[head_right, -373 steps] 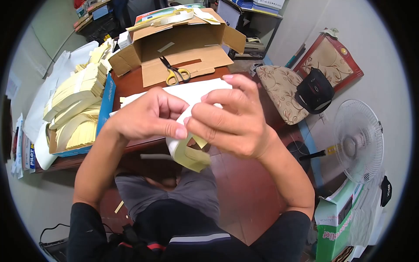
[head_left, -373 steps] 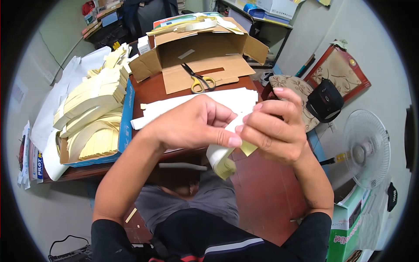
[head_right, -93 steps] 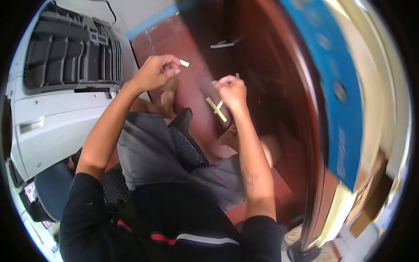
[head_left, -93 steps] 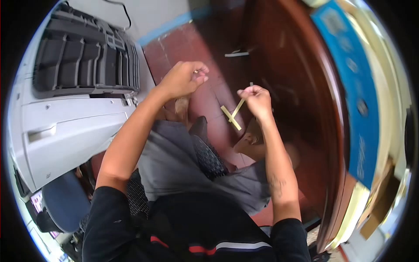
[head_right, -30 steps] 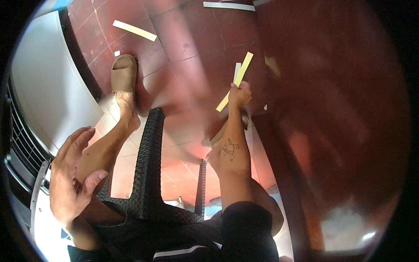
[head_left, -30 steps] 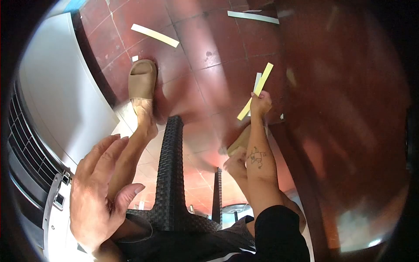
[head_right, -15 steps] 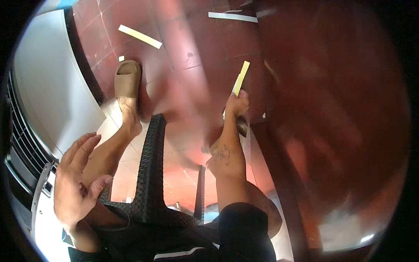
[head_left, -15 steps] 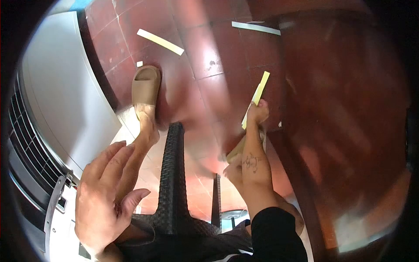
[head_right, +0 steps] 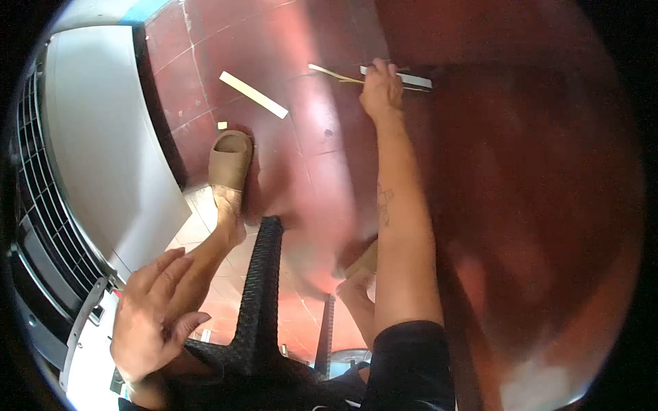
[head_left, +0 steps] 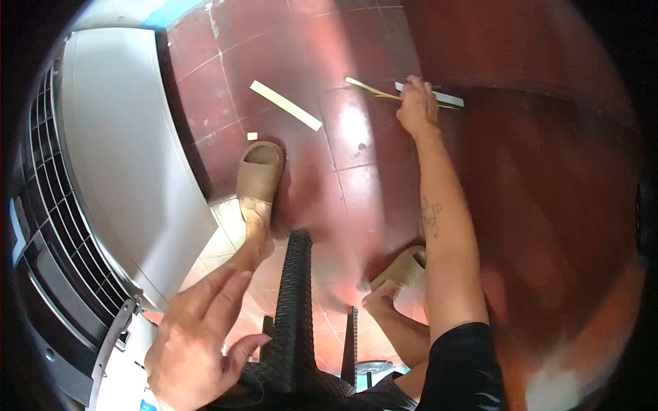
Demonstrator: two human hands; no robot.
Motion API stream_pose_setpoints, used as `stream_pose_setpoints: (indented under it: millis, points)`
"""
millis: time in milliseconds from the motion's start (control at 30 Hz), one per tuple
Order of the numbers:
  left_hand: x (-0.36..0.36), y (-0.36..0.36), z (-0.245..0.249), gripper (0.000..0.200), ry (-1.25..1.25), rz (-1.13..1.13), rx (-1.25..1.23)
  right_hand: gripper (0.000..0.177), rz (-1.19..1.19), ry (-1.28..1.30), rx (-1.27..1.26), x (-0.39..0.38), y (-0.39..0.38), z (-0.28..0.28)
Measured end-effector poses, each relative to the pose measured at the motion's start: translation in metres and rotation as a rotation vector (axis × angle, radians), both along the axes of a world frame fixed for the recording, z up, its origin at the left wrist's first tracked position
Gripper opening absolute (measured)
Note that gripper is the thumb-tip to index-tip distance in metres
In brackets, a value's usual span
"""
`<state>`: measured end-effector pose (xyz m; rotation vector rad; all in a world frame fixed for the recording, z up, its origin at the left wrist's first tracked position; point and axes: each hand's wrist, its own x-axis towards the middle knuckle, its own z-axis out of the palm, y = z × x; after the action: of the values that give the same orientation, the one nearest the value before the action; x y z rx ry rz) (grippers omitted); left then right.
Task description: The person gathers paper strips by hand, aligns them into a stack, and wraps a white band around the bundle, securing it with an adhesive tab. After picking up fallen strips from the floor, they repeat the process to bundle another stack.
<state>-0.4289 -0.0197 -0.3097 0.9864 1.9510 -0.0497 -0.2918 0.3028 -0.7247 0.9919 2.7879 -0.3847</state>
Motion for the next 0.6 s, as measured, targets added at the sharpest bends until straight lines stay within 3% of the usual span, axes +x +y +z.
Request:
stream_pose_setpoints:
  millis: [200, 367, 467, 600]
  points:
    - [-0.005, -0.002, -0.004, 0.079, -0.045, 0.007, 0.001, 0.025, -0.016, -0.204, -0.072, -0.01, 0.01, -0.008]
    - [-0.011, 0.0, -0.003, 0.078, -0.063, 0.006, 0.0, 0.022, -0.201, -0.085, -0.128, -0.005, 0.013, -0.018]
    - [-0.01, -0.002, -0.003, 0.077, -0.054, 0.011, 0.009, 0.019, -0.133, 0.055, -0.228, 0.001, 0.019, -0.02]
    - [-0.011, 0.0, -0.003, 0.076, -0.065, 0.012, -0.001, 0.016, -0.11, -0.042, -0.23, -0.001, 0.026, -0.027]
